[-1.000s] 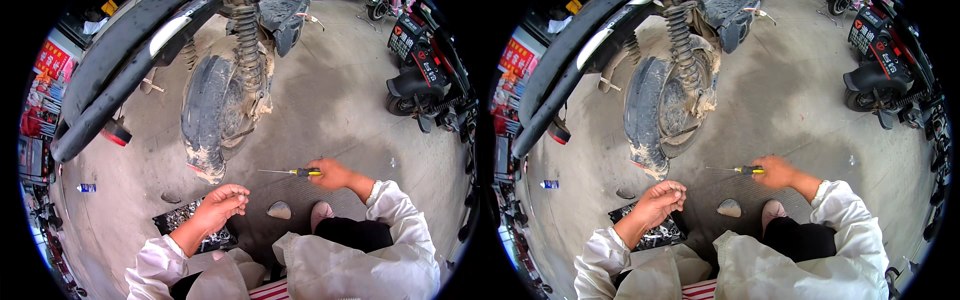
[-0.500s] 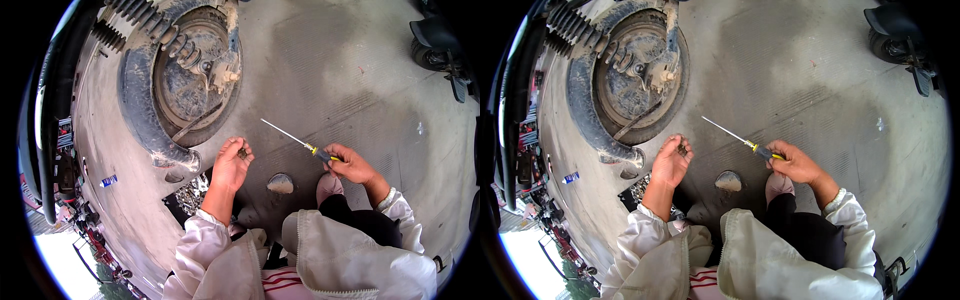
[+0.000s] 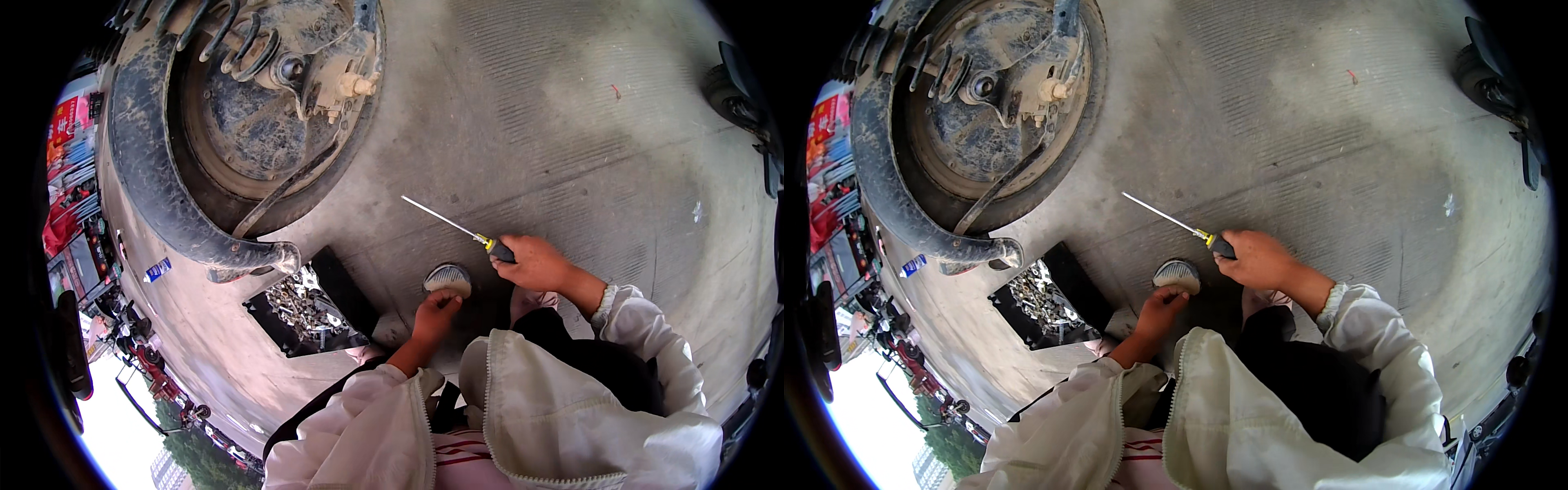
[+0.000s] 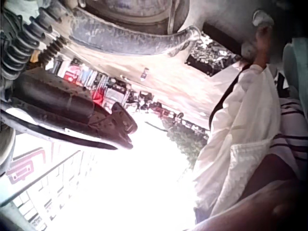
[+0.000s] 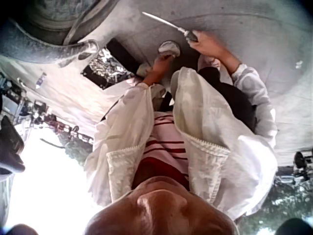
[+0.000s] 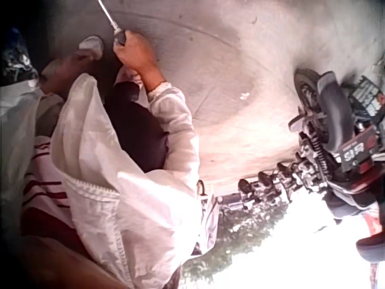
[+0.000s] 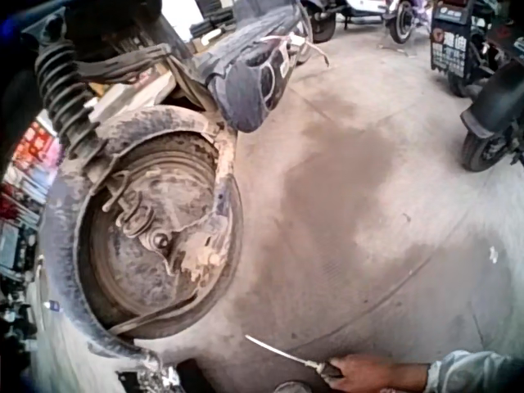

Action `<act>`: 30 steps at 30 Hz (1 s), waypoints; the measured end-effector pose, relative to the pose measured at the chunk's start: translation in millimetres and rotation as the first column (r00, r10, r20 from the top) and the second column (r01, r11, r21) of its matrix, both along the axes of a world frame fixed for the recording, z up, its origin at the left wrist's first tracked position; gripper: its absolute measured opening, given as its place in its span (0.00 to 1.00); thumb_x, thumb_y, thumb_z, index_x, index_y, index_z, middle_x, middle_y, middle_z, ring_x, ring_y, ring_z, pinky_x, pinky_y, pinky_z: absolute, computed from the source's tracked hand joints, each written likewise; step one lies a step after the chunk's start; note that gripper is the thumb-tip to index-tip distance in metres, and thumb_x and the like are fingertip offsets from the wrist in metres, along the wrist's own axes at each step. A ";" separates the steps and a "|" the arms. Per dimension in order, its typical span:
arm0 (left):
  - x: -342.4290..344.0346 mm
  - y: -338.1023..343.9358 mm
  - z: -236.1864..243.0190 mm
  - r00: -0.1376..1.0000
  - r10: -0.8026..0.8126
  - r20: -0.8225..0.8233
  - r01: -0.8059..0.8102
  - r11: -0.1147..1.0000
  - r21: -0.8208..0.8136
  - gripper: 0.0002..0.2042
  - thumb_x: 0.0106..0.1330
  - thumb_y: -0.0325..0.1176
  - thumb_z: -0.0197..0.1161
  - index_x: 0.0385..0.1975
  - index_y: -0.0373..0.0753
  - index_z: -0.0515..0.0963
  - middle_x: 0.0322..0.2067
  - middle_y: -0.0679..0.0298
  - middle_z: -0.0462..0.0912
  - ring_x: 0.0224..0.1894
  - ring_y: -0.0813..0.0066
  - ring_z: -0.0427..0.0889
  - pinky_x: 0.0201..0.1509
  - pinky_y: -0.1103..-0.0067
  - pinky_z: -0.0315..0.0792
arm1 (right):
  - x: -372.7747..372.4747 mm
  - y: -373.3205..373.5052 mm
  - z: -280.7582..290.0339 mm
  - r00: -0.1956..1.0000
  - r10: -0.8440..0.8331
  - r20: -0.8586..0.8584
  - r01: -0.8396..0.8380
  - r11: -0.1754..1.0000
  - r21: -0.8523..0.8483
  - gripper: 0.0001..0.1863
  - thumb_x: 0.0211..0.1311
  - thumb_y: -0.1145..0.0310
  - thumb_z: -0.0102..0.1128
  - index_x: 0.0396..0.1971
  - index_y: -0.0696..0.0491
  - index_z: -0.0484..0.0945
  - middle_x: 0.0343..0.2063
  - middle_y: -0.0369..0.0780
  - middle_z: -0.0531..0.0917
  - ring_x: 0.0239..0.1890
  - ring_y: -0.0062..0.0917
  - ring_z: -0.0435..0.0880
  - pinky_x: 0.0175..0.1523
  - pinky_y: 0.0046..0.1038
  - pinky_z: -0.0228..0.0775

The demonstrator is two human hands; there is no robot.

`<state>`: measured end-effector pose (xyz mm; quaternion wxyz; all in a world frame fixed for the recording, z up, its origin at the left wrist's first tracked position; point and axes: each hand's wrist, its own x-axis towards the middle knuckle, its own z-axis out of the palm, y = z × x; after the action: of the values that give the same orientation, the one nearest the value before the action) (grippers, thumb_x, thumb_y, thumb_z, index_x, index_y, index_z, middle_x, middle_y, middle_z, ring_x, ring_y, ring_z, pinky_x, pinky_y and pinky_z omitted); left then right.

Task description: The person uses a screwdriver to adjust components on the rear wheel and suspension of a scooter. They select small parts from a tray on the floor and insert them into the wheel hub area, then continue tightening or adjusting with the screwdriver.

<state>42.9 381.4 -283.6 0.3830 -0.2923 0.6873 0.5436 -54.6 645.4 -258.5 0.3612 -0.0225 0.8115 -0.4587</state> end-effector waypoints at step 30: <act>-186.4 37.4 106.3 0.862 0.491 0.125 -0.483 0.721 0.497 0.05 0.68 0.31 0.64 0.40 0.41 0.77 0.36 0.65 0.78 0.32 0.77 0.71 0.34 0.82 0.67 | -58.9 -19.6 48.9 0.500 -0.599 0.625 0.866 0.348 -0.359 0.10 0.66 0.67 0.65 0.37 0.57 0.77 0.26 0.36 0.82 0.22 0.18 0.78 0.26 0.24 0.72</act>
<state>-143.5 418.8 -177.2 0.2850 -0.3456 0.4192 0.7897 -113.4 625.7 -209.7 0.2295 0.3228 0.4306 -0.8110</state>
